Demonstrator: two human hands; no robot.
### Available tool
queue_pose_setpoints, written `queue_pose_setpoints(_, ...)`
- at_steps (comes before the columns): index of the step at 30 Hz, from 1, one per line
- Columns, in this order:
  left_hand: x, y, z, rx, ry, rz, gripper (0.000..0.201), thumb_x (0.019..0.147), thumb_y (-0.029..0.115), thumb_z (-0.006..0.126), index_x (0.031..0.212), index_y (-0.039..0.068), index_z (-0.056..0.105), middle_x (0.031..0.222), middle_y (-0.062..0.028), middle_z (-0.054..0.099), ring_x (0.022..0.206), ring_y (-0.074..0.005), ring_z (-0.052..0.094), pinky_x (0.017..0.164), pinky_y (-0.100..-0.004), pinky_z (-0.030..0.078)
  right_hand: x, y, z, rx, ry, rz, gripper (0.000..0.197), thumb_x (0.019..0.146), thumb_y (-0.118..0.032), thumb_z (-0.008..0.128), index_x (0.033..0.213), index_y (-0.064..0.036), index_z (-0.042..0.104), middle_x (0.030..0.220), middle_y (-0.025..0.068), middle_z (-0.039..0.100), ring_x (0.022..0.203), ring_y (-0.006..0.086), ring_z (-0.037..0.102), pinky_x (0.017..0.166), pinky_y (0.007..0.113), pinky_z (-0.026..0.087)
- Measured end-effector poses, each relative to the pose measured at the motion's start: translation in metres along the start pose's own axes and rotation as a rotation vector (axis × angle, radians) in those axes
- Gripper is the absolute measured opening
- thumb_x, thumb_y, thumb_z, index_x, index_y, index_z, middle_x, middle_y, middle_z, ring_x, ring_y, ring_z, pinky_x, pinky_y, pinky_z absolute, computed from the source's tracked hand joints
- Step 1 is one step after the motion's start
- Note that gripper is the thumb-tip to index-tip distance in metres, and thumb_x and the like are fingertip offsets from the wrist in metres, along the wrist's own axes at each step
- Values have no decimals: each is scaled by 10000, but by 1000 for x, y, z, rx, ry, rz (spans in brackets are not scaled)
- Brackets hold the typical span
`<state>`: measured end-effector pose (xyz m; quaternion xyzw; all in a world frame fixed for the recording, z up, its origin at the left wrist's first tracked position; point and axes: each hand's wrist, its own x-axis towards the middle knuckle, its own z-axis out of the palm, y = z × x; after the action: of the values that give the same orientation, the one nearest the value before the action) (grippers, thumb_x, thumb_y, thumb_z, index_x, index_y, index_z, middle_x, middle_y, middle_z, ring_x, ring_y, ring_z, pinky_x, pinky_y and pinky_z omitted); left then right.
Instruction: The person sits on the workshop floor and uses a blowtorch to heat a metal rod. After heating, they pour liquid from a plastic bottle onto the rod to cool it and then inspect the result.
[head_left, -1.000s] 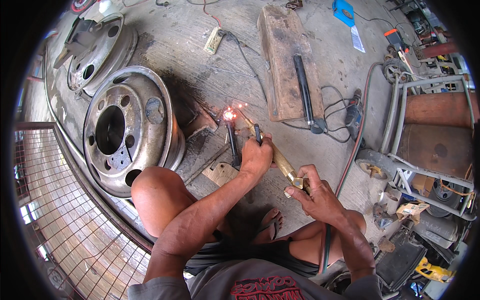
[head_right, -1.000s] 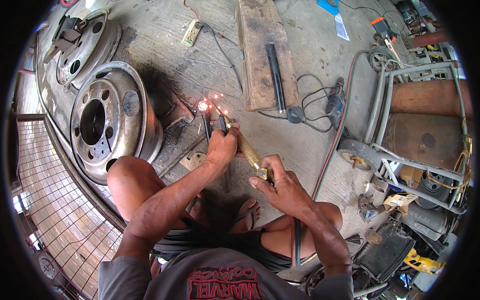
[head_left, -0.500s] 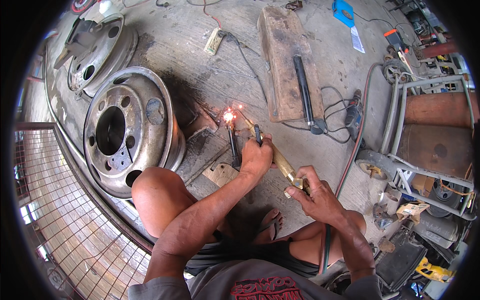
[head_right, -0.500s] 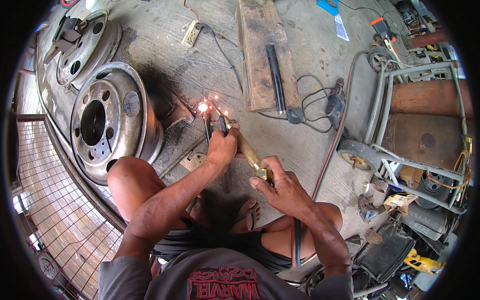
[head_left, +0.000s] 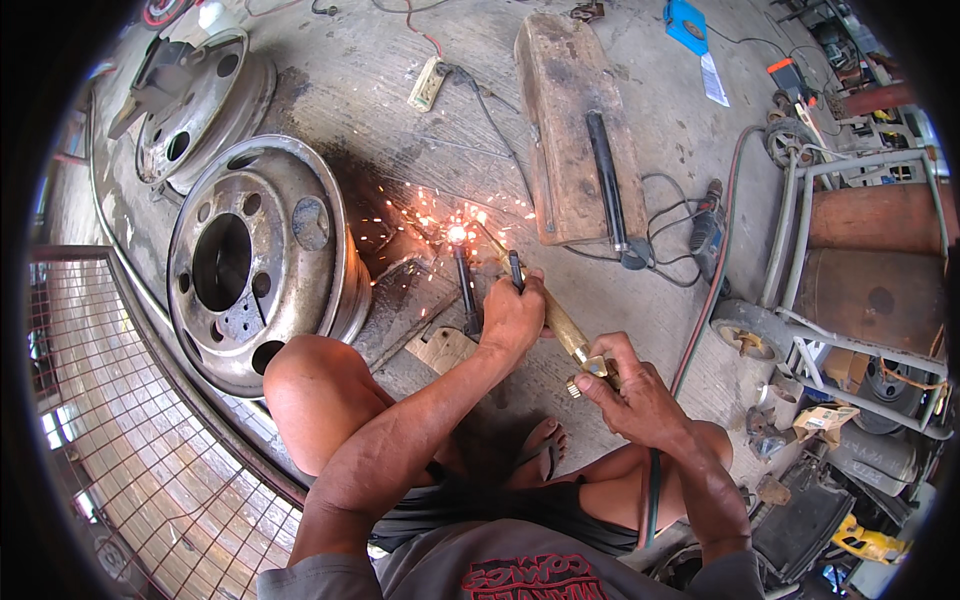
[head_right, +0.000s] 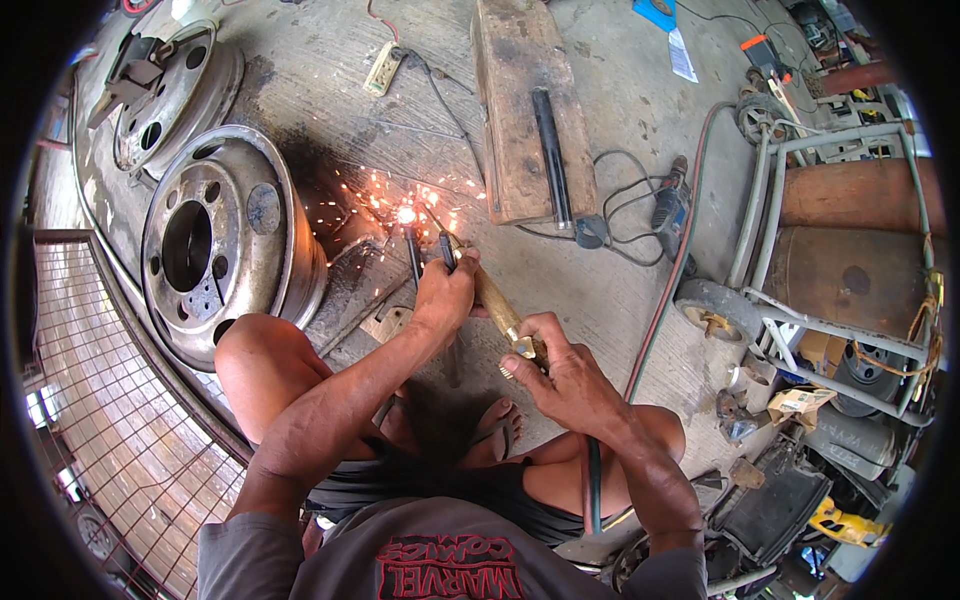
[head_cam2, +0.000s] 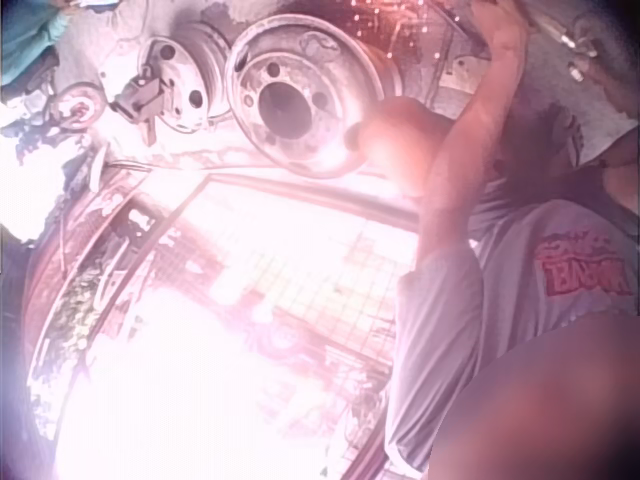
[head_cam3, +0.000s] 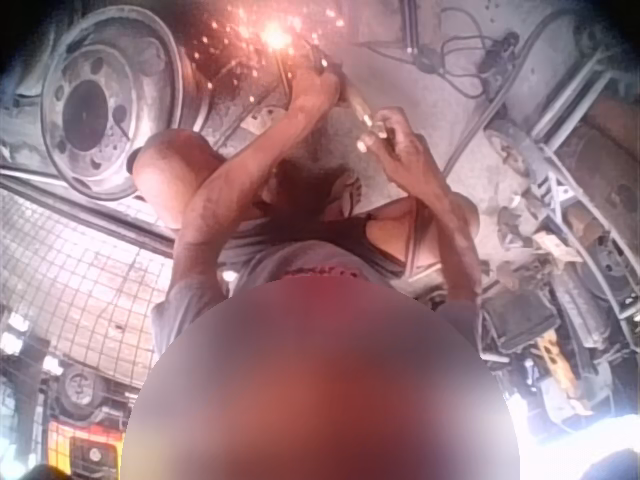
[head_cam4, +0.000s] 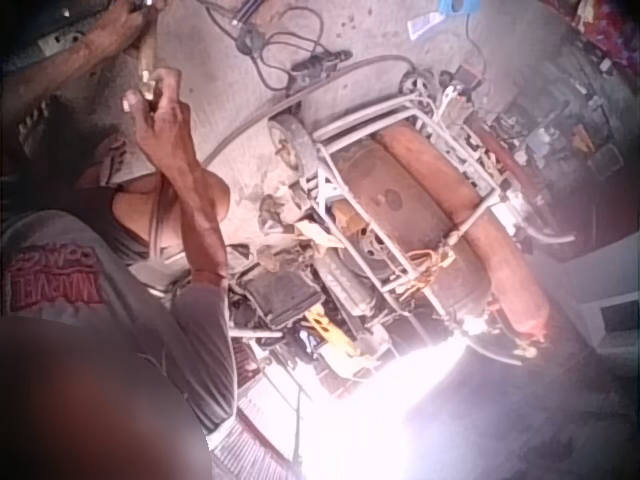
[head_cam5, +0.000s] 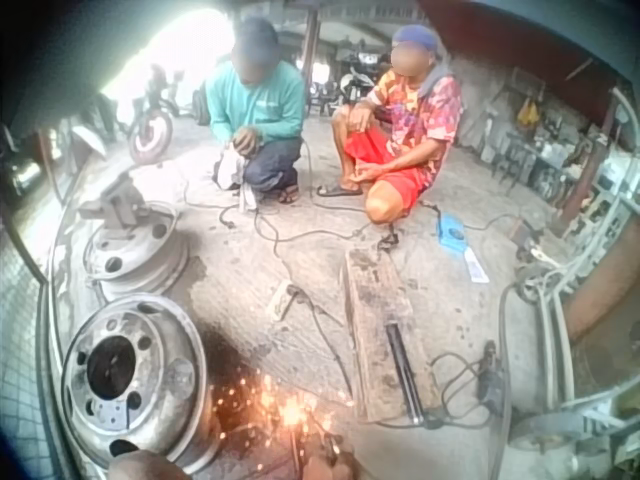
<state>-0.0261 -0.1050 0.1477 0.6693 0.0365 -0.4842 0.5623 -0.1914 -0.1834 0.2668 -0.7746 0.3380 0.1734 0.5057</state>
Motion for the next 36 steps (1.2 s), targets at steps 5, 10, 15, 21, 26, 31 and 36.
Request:
queue_pose_setpoints(5,0,-1,-2,34,-42,-17,466,1050,374,570,1021,-88,620,881,-110,613,777,-206,669,600,-376,647,0,5,3,35,18,44,396,1014,-327,682,1211,-111,416,709,123,607,663,275,650,654,441,498)
queue_pose_setpoints(10,-1,-2,-2,39,-48,-15,469,1046,374,578,1037,-94,611,903,-125,624,787,-212,677,610,-381,655,1,6,5,90,-2,109,433,1006,-336,700,1208,-120,385,658,67,579,547,192,588,546,393,469)
queue_pose_setpoints(15,-1,-3,-2,15,-52,-15,479,1041,374,590,1061,-105,593,918,-140,635,795,-227,697,608,-382,660,1,6,7,184,-6,114,441,1013,-329,697,1204,-126,355,642,32,559,470,119,519,438,332,409)
queue_pose_setpoints(21,-1,-3,-2,5,-54,-13,486,1040,377,596,1069,-108,582,919,-146,634,799,-230,701,608,-381,661,1,7,7,254,-14,127,443,1022,-323,685,1213,-128,336,671,28,574,467,102,513,409,311,399)
queue_pose_setpoints(26,-1,-2,-1,14,-50,-27,490,1039,378,598,1062,-111,579,924,-150,629,807,-236,697,617,-392,665,1,7,6,248,-19,150,448,1019,-320,690,1211,-129,333,684,29,580,465,103,514,411,307,402)
queue_pose_setpoints(31,1,-5,-1,8,-39,-14,477,1037,368,601,1047,-109,579,922,-151,628,805,-239,696,619,-397,665,2,6,7,246,-20,133,455,1018,-323,691,1209,-129,326,685,27,580,462,104,513,412,304,404)
queue_pose_setpoints(36,2,-6,-1,4,-58,-17,465,1033,358,609,1022,-106,584,906,-147,631,775,-241,700,608,-395,660,1,7,7,244,-10,149,449,1022,-334,682,1209,-133,326,684,30,580,463,106,521,411,303,407)
